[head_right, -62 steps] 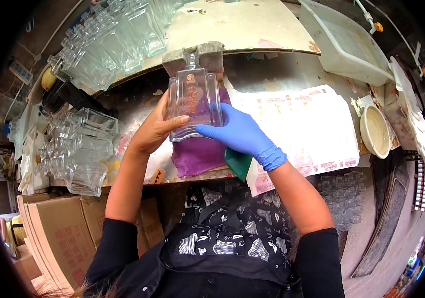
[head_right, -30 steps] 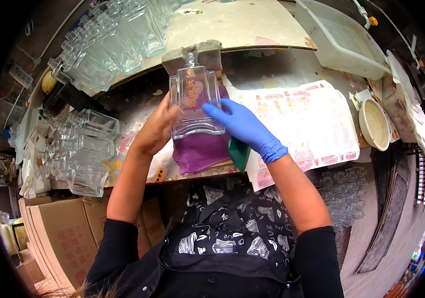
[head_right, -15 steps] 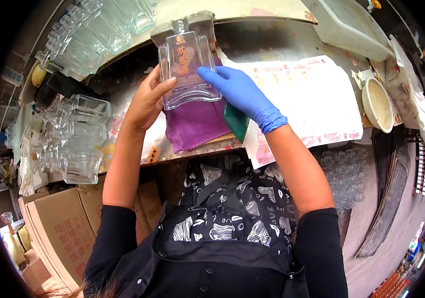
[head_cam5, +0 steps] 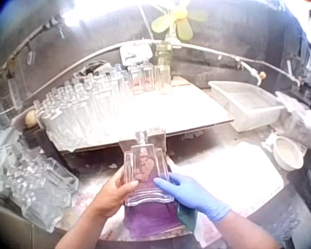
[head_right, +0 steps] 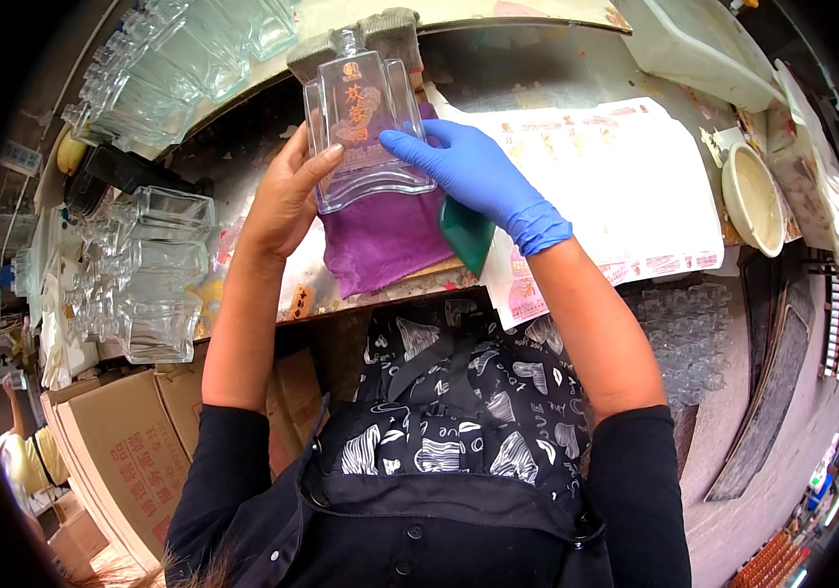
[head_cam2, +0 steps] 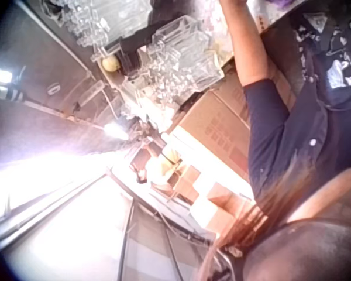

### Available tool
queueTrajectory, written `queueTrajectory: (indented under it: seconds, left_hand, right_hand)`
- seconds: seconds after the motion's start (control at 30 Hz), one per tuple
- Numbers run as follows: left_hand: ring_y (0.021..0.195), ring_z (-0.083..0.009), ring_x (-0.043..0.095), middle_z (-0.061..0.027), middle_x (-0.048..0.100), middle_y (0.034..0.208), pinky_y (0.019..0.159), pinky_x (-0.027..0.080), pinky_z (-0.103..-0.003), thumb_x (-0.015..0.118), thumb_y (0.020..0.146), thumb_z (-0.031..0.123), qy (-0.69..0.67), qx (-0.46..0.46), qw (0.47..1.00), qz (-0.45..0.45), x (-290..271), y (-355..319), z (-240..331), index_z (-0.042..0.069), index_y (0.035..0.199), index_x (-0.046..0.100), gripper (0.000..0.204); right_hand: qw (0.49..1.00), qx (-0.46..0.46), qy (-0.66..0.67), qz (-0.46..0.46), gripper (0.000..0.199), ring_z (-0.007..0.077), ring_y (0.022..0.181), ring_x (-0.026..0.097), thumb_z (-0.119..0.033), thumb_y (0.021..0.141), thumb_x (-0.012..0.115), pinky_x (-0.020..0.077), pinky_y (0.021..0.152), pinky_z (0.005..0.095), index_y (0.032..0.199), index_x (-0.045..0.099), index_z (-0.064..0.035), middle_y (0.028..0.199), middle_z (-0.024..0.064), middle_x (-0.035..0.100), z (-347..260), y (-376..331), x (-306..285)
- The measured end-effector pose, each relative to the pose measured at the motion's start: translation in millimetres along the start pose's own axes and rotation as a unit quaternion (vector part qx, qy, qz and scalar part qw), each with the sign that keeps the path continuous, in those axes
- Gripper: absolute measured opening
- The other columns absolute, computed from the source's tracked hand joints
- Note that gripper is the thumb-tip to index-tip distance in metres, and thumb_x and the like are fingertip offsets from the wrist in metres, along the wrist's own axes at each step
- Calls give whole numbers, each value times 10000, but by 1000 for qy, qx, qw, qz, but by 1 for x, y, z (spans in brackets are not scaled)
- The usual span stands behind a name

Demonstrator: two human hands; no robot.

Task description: The person cleans clear glass bottles using a green sponge and a purple cloth. They wipe the exterior and interior of each bottle, rotate it to access different sides, and place it on a stack of similar bottles. The process is repeated for multiple bottles in a workshop setting.

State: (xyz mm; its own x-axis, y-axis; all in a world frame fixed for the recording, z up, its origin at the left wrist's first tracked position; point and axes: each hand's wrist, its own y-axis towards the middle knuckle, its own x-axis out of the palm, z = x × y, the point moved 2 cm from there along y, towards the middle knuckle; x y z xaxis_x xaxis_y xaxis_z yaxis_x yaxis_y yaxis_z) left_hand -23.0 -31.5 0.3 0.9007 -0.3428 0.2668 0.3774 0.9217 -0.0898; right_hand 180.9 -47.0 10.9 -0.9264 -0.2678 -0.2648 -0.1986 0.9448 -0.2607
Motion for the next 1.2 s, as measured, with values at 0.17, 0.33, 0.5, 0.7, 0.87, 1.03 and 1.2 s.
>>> queueTrajectory:
  seconds: [0.17,0.33,0.5,0.7,0.87,1.03,1.2]
  left_hand:
    - [1315,-250,409,-182,412,1420,1091,321,-353,638,891,165,30,12,999,-14,-3,-1,-3,-14,1471,245,724]
    - [1315,-247,414,-181,427,1412,1088,328,-339,608,914,191,-123,-33,992,3,-9,-1,-2,-25,1462,263,683]
    - [1227,-198,483,-140,507,1328,1047,365,-322,620,910,204,-5,1,1000,-12,-3,-5,4,-32,1406,371,602]
    - [1154,-182,526,-115,549,1271,1017,388,-313,645,893,194,33,10,999,5,-6,-2,-2,-28,1362,432,561]
    - [1197,-192,514,-128,524,1310,1026,402,-333,580,925,108,19,-8,1000,-7,-8,-1,1,-41,1376,399,508]
    - [1224,-205,490,-135,499,1343,1054,362,-332,612,913,181,-103,-36,994,0,-10,-1,-1,-30,1424,344,614]
    - [1237,-211,480,-145,499,1339,1063,355,-339,634,888,131,2,-21,1000,8,-6,-6,0,-41,1429,323,647]
  right_hand:
    - [1000,8,-3,-8,576,121,794,558,-519,863,627,457,755,265,1047,660,26,863,55,641,2,0,-2]
    - [998,28,54,-17,561,121,768,542,-520,866,622,455,732,267,1084,655,-4,831,33,611,8,-2,-6]
    - [999,25,40,11,572,120,755,534,-530,851,637,453,722,265,1105,652,-18,816,30,585,9,-2,0]
    - [998,-27,6,62,624,131,763,545,-544,834,650,457,725,270,1125,639,9,814,47,585,24,9,8]
    - [996,-44,3,78,616,121,747,542,-539,853,630,455,712,269,1144,639,4,819,42,588,26,10,10]
    - [991,72,113,-15,604,88,727,507,-560,900,546,441,692,261,1144,654,-17,793,15,578,16,3,-4]
    - [998,7,61,21,612,101,716,490,-566,912,518,426,691,261,1090,668,0,715,-1,541,14,0,1]
